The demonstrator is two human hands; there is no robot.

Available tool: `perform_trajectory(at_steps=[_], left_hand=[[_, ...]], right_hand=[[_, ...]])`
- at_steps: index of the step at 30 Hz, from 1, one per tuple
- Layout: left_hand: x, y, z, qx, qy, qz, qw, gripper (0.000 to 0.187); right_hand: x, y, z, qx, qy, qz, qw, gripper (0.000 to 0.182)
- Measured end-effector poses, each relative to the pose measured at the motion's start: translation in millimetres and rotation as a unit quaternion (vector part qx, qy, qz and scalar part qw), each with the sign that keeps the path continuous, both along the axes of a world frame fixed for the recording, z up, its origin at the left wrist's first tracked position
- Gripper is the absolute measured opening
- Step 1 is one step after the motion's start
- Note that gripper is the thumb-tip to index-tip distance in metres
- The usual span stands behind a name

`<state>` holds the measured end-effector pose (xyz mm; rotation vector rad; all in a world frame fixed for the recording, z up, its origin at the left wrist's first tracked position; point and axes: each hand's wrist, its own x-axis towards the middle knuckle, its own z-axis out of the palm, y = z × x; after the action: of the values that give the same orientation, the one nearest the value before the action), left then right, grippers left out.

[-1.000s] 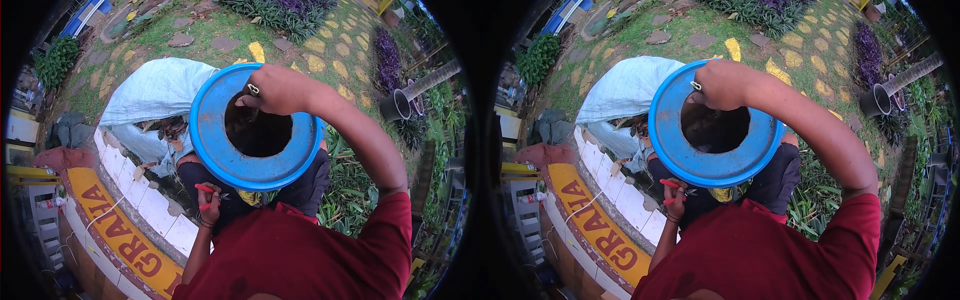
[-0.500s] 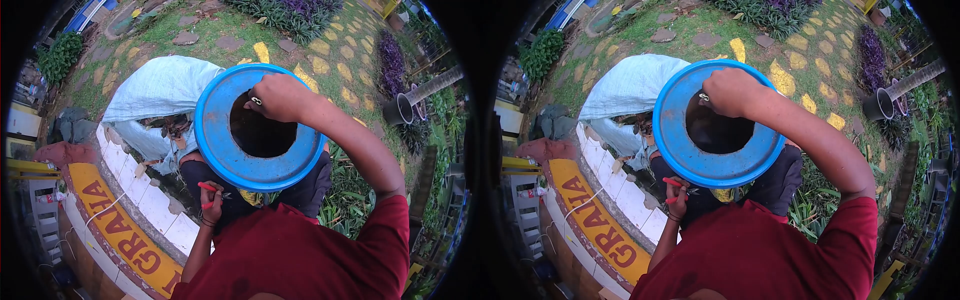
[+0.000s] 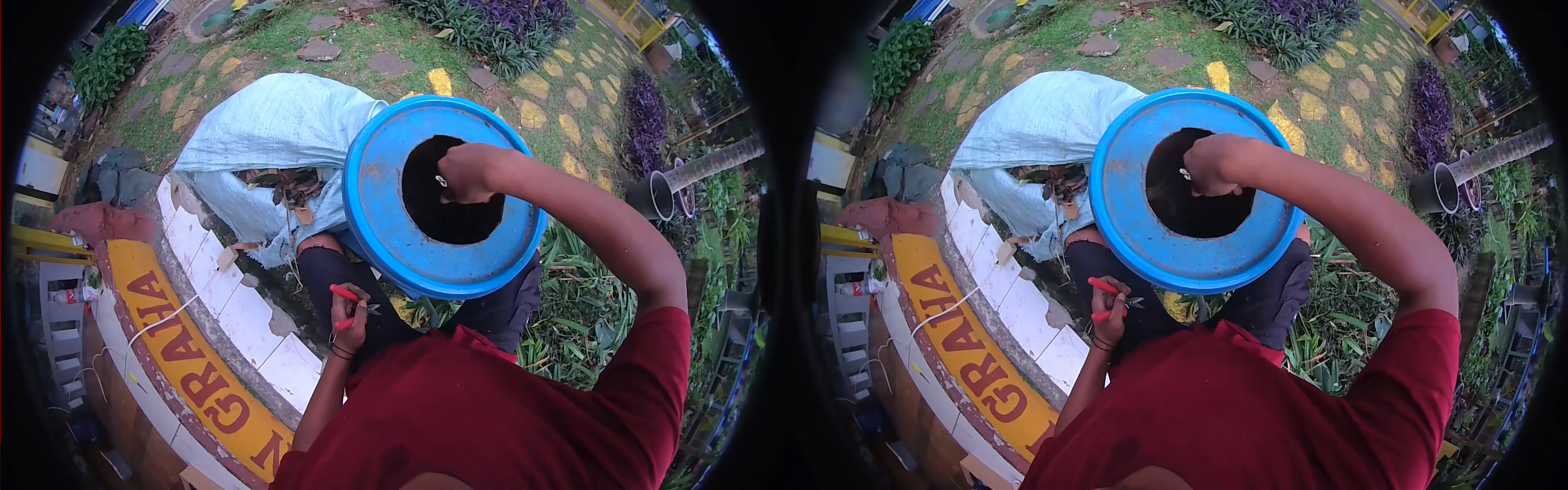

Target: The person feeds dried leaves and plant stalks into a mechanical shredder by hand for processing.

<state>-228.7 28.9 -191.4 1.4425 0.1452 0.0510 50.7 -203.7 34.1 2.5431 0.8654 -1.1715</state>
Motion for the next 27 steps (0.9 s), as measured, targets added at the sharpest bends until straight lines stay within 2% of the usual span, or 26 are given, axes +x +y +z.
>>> perform_trajectory(at_steps=[1, 2, 4, 8, 9, 10, 12, 13, 14, 16, 17, 20, 21, 22, 24, 27], left_hand=[[0, 0, 0, -0.003, 0.001, -0.002, 1.000, 0.027], [1, 0, 1, 0.000, -0.001, -0.008, 1.000, 0.027], [2, 0, 1, 0.001, -0.005, -0.011, 1.000, 0.027], [2, -4, -2, 0.004, -0.016, -0.010, 1.000, 0.026], [2, -3, -2, 0.013, -0.022, -0.010, 1.000, 0.026], [2, -2, -2, 0.013, -0.022, -0.009, 1.000, 0.026], [1, -2, 0, 0.006, -0.023, -0.001, 1.000, 0.025], [0, -2, -1, 0.004, -0.023, -0.002, 1.000, 0.025], [0, 0, -1, 0.007, -0.023, -0.007, 1.000, 0.025], [3, 1, 0, 0.010, -0.030, -0.015, 0.999, 0.025], [2, 1, 0, 0.009, -0.027, -0.019, 0.999, 0.025], [1, 1, 0, 0.010, -0.027, -0.021, 0.999, 0.025], [0, 0, 0, 0.010, -0.025, -0.019, 0.999, 0.025], [-1, 0, 1, 0.011, -0.028, -0.021, 0.999, 0.025], [-3, -2, 1, 0.003, -0.036, -0.007, 0.999, 0.025], [-3, -1, -2, -0.002, -0.040, -0.009, 0.999, 0.025]], right_hand=[[5, 0, 0, 0.068, -0.014, -0.014, 0.997, 0.034], [3, 0, -2, 0.066, -0.015, -0.016, 0.998, 0.034], [0, 6, -10, 0.116, -0.179, 0.109, 0.971, 0.022], [-16, 5, -65, 0.060, -0.143, 0.097, 0.983, 0.019], [-15, 3, -72, 0.030, -0.070, 0.085, 0.993, 0.021], [-15, 7, -61, 0.031, -0.071, 0.086, 0.993, 0.021], [-16, 17, -18, -0.058, 0.102, -0.055, 0.992, 0.022], [-14, 18, -8, -0.046, 0.049, -0.052, 0.996, 0.021], [-10, 17, -9, -0.047, 0.047, -0.054, 0.996, 0.021], [-2, 14, -19, 0.091, -0.168, 0.042, 0.981, 0.019], [-2, 15, -28, 0.100, -0.195, 0.042, 0.975, 0.018], [-17, 12, -57, 0.064, -0.169, 0.076, 0.981, 0.020], [-20, 9, -57, 0.003, -0.111, 0.108, 0.988, 0.021], [-24, 10, -45, 0.003, -0.114, 0.106, 0.988, 0.021], [-29, 10, -16, -0.030, 0.002, 0.003, 1.000, 0.024], [-22, 7, 25, -0.004, -0.044, -0.021, 0.999, 0.032]])
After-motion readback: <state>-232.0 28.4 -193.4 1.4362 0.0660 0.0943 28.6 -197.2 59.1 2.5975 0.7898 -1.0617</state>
